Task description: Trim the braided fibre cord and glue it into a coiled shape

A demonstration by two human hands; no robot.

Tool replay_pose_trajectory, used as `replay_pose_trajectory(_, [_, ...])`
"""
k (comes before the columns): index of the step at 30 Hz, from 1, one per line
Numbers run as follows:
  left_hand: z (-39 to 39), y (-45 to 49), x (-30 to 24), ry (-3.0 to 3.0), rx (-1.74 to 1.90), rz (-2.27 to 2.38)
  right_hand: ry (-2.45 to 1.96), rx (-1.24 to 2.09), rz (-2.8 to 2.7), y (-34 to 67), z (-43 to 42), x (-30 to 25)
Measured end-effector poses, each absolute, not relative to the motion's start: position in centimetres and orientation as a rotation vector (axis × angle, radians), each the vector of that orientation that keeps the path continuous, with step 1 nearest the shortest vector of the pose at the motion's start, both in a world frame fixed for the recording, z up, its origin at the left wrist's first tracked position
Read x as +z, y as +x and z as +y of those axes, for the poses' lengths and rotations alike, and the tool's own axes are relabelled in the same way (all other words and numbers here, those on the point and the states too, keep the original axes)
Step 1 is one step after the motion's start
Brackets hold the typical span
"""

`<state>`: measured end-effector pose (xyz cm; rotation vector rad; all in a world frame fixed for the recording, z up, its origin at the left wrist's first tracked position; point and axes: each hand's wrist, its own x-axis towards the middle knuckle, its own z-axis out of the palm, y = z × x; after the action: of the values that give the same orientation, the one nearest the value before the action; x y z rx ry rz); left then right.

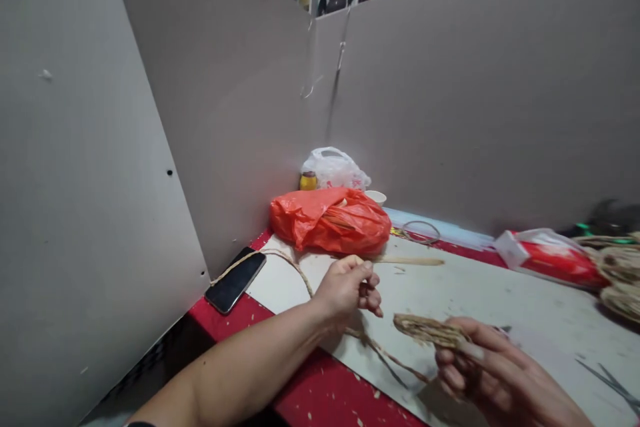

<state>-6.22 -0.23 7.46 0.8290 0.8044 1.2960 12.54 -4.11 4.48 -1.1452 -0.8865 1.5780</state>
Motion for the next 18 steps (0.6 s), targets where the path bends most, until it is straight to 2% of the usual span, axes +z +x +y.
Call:
replay_pose_trajectory(7, [-0.5,-7.3,7.5,0.952,1.180,0.747,-0.925,1.698,-1.154,10.3,-4.8,6.1])
replay_pose_trajectory(18, [-0.7,-6.9,6.9,1.115,1.060,0.777,-0.929,1.561,-1.439,10.2,-4.7,6.3])
